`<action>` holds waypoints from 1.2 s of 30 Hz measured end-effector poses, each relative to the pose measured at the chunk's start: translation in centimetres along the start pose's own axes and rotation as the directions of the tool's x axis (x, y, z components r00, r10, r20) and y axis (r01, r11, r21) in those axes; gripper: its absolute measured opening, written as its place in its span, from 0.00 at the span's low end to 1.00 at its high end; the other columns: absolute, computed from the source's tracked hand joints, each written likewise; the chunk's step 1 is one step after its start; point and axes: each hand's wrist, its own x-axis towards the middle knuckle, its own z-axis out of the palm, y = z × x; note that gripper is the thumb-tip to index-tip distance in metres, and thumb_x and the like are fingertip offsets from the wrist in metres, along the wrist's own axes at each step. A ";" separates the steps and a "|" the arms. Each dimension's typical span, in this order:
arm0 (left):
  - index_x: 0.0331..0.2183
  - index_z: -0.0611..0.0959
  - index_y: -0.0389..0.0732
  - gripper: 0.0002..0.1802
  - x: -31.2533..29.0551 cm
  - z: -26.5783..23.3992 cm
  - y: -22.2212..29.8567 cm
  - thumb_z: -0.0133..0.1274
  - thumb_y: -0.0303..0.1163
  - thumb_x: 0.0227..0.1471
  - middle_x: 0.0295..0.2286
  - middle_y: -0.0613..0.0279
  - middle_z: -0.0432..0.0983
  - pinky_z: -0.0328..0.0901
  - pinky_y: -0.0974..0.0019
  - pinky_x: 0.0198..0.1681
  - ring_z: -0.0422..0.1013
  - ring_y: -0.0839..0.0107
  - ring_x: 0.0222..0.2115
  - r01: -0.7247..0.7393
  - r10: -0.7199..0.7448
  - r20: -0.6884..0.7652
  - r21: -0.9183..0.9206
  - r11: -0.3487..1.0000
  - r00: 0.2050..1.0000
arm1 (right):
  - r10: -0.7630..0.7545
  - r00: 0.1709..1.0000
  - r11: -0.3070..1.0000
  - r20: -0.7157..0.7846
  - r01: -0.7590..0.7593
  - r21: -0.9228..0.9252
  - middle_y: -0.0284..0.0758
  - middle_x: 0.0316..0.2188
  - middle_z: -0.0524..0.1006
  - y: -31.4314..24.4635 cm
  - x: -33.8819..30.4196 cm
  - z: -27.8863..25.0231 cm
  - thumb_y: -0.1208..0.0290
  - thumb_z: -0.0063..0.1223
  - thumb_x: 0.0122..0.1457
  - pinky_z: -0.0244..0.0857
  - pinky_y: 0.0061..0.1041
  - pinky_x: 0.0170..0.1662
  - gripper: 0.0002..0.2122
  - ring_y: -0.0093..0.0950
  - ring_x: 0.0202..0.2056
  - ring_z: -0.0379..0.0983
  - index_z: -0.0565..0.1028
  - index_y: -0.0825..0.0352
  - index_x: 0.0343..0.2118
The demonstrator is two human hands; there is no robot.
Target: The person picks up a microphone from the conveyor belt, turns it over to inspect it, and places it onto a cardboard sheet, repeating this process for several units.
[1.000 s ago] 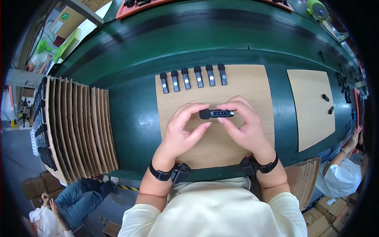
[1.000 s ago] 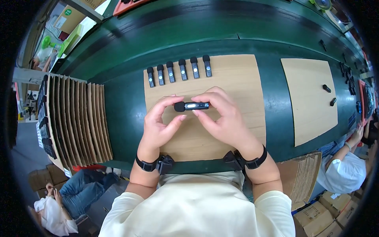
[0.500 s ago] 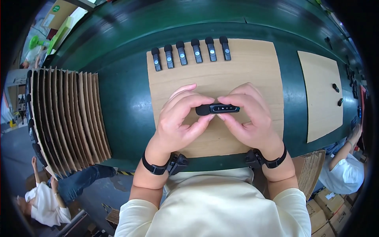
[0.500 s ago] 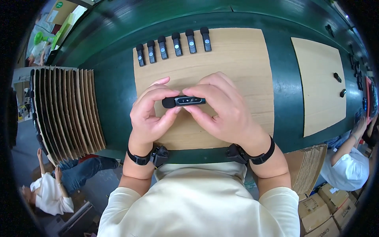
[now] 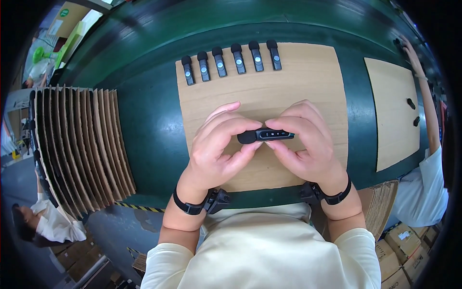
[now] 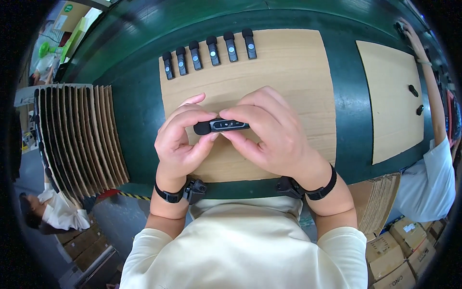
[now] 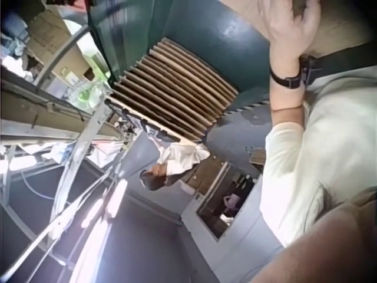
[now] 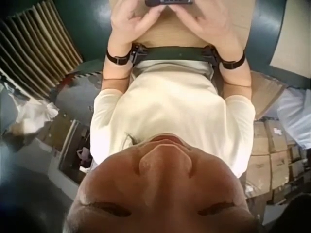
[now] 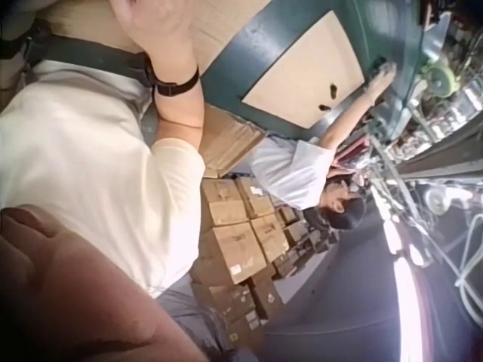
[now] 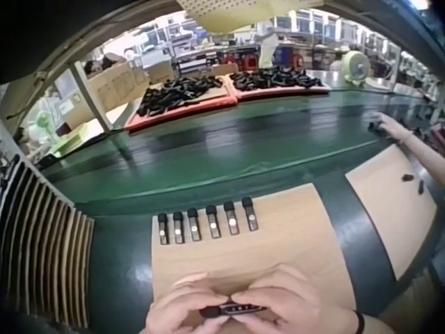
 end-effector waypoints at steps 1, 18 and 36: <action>0.35 0.82 0.35 0.16 0.0 0.0 0.0 0.64 0.21 0.40 0.31 0.59 0.80 0.66 0.48 0.51 0.76 0.63 0.32 0.004 -0.004 0.003 0.001 1.000 1.000 | 0.001 1.000 1.000 0.000 -0.001 0.000 0.36 0.30 0.75 0.0 0.0 0.0 0.81 0.66 0.43 0.62 0.27 0.32 0.18 0.31 0.30 0.70 0.76 0.68 0.39; 0.35 0.81 0.38 0.16 -0.1 0.1 -0.2 0.66 0.25 0.40 0.31 0.59 0.79 0.64 0.49 0.51 0.74 0.62 0.32 -0.029 0.029 -0.042 -0.005 1.000 0.999 | 0.150 0.987 0.963 0.057 -0.159 0.216 0.41 0.39 0.73 0.0 -0.3 -0.3 0.81 0.62 0.49 0.66 0.27 0.41 0.14 0.30 0.39 0.70 0.73 0.69 0.39; 0.40 0.81 0.40 0.25 0.0 1.1 -0.9 0.68 0.31 0.34 0.45 0.54 0.71 0.61 0.52 0.54 0.67 0.53 0.47 0.142 -0.184 0.131 0.276 0.950 0.974 | 0.080 0.997 0.996 0.010 -0.080 0.048 0.36 0.34 0.79 0.7 0.0 0.2 0.85 0.60 0.46 0.67 0.28 0.38 0.15 0.30 0.31 0.75 0.76 0.68 0.39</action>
